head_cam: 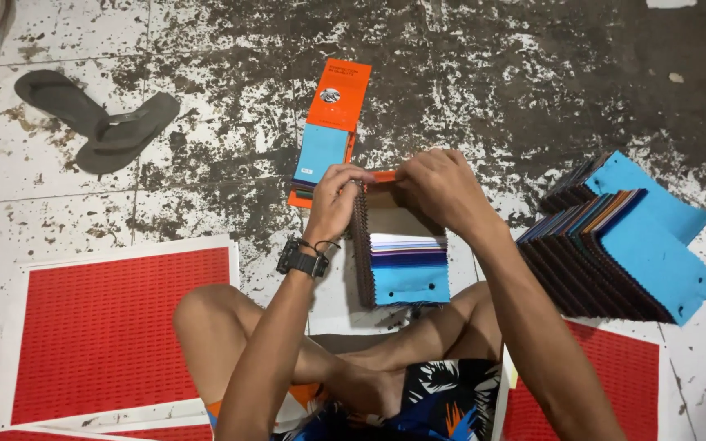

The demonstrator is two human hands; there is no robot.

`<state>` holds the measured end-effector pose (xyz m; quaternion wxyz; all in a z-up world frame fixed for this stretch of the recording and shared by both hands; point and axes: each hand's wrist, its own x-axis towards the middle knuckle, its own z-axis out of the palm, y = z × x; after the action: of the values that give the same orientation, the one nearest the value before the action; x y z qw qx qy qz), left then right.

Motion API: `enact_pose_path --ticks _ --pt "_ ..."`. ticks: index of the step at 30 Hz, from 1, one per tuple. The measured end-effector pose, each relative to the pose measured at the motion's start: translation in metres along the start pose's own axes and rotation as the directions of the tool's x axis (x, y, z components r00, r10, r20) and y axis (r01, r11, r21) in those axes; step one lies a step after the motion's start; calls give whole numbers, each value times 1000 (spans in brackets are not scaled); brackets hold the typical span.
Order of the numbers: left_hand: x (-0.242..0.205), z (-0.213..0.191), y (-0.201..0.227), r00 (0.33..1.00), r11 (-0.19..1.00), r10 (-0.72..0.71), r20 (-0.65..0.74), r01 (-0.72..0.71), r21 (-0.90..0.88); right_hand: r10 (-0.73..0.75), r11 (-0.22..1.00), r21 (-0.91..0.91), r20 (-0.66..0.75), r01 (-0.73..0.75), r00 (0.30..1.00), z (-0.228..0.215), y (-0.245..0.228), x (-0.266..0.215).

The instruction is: Organizing and aligning fabric swatches within a sample book on the floor.

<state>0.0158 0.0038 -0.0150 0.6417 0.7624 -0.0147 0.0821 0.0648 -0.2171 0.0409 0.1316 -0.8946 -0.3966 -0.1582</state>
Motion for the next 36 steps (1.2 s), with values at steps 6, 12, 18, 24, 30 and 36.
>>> enact_pose_path --ticks 6,12,18,24,30,36 --pt "0 2 5 1000 1000 7 -5 -7 2 -98 995 -27 -13 98 995 -33 -25 -11" --pt "-2 5 -4 993 987 120 -4 -119 107 -133 987 112 199 112 971 -74 -64 -33" --pt "-5 -6 10 982 982 132 137 -148 118 -100 994 46 124 95 987 -60 -67 -59" --pt "-20 -12 46 986 957 142 90 -160 243 -40 999 2 -38 40 998 -40 -91 -89" --pt "-61 12 48 816 627 493 302 -574 526 75 997 21 -229 -72 971 -22 -110 -95" --pt "-71 14 48 735 427 582 348 -641 638 212 973 153 -297 -172 931 -16 -121 -102"
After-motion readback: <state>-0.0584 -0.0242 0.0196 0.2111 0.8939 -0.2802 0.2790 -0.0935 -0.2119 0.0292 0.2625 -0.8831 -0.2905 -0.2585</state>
